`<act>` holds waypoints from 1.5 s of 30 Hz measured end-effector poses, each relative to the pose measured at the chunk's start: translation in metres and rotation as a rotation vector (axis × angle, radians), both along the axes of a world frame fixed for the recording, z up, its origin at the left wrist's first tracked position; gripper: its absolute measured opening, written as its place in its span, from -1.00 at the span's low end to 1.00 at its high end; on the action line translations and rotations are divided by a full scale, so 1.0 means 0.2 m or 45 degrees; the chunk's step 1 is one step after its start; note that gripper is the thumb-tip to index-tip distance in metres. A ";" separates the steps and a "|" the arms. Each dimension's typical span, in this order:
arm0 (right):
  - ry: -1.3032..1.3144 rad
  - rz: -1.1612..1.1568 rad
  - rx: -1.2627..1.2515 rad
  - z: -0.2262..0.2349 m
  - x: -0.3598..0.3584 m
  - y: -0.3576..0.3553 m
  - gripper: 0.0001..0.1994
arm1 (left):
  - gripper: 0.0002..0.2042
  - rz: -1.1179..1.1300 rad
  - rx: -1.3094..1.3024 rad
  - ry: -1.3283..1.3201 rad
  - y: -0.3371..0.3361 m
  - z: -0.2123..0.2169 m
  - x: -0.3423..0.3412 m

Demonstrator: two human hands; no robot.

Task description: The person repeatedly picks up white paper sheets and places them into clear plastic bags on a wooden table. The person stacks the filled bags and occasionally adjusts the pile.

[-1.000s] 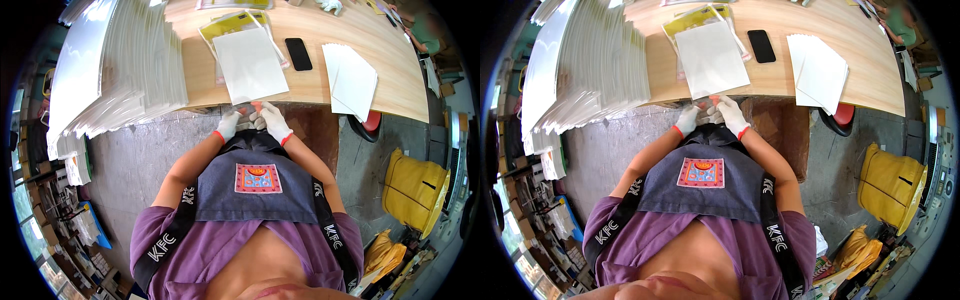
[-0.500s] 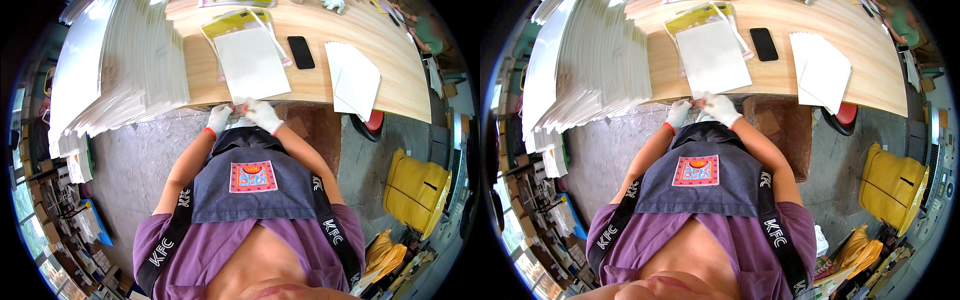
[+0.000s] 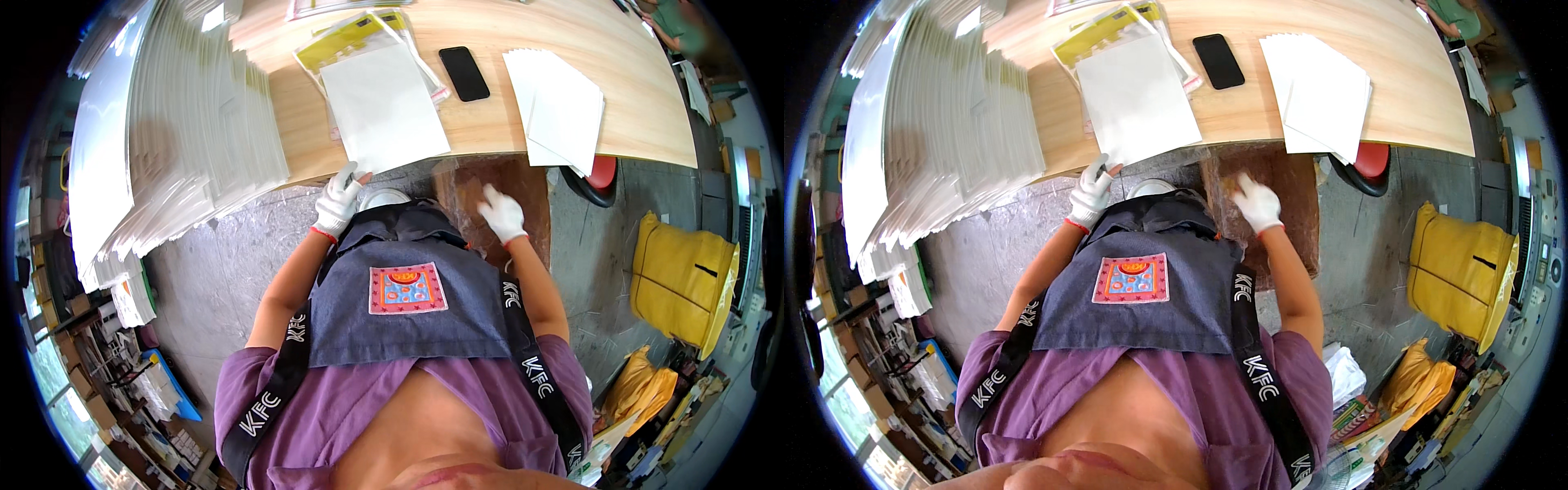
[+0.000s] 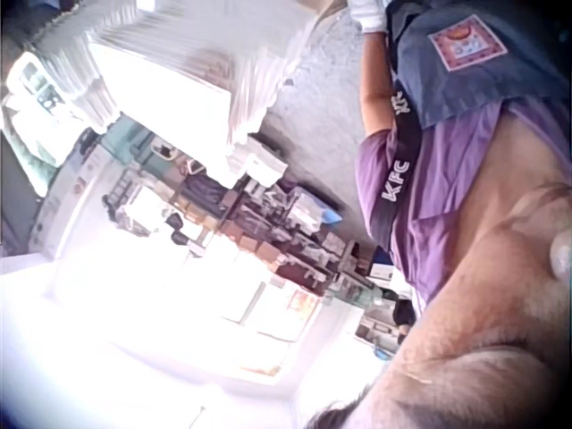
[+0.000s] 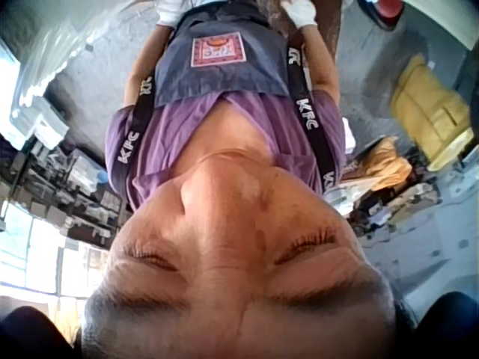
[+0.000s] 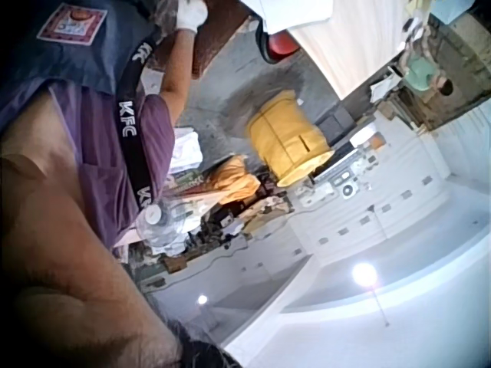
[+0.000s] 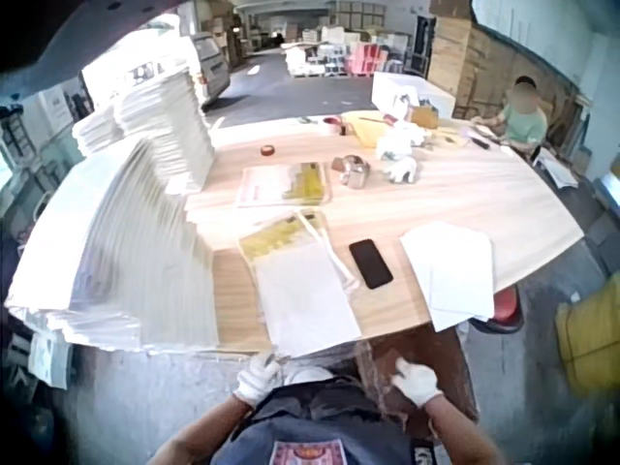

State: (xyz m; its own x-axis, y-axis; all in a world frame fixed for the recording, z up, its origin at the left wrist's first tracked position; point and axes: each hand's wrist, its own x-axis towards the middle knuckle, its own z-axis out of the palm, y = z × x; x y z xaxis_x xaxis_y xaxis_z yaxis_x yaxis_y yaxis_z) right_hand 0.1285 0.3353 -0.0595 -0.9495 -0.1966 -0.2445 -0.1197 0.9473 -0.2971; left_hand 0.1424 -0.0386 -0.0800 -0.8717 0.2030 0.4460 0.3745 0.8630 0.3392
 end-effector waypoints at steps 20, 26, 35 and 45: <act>-0.903 -0.509 -1.533 0.13 -0.27 -0.52 -0.73 | -0.68 0.153 1.746 -0.762 0.03 0.72 -0.03; -0.975 0.086 -2.093 0.61 -0.40 -0.78 -0.72 | -0.58 0.363 0.776 -0.190 -0.16 1.58 0.29; -0.690 0.802 -2.037 1.65 -0.50 -1.67 -0.72 | -0.70 0.895 0.497 0.790 -0.77 2.02 0.41; -0.570 0.599 -1.966 1.20 -0.57 -1.32 -0.57 | -0.49 0.941 1.111 0.793 -0.97 1.25 0.42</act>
State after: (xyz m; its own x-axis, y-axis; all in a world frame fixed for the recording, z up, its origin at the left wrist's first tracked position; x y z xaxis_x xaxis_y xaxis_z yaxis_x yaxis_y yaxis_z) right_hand 0.0141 0.0720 0.1805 -0.6556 -0.7224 0.2197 0.0569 -0.3374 -0.9396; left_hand 0.2272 -0.2332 0.1691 -0.2524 -0.7934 0.5540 0.2052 0.5156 0.8319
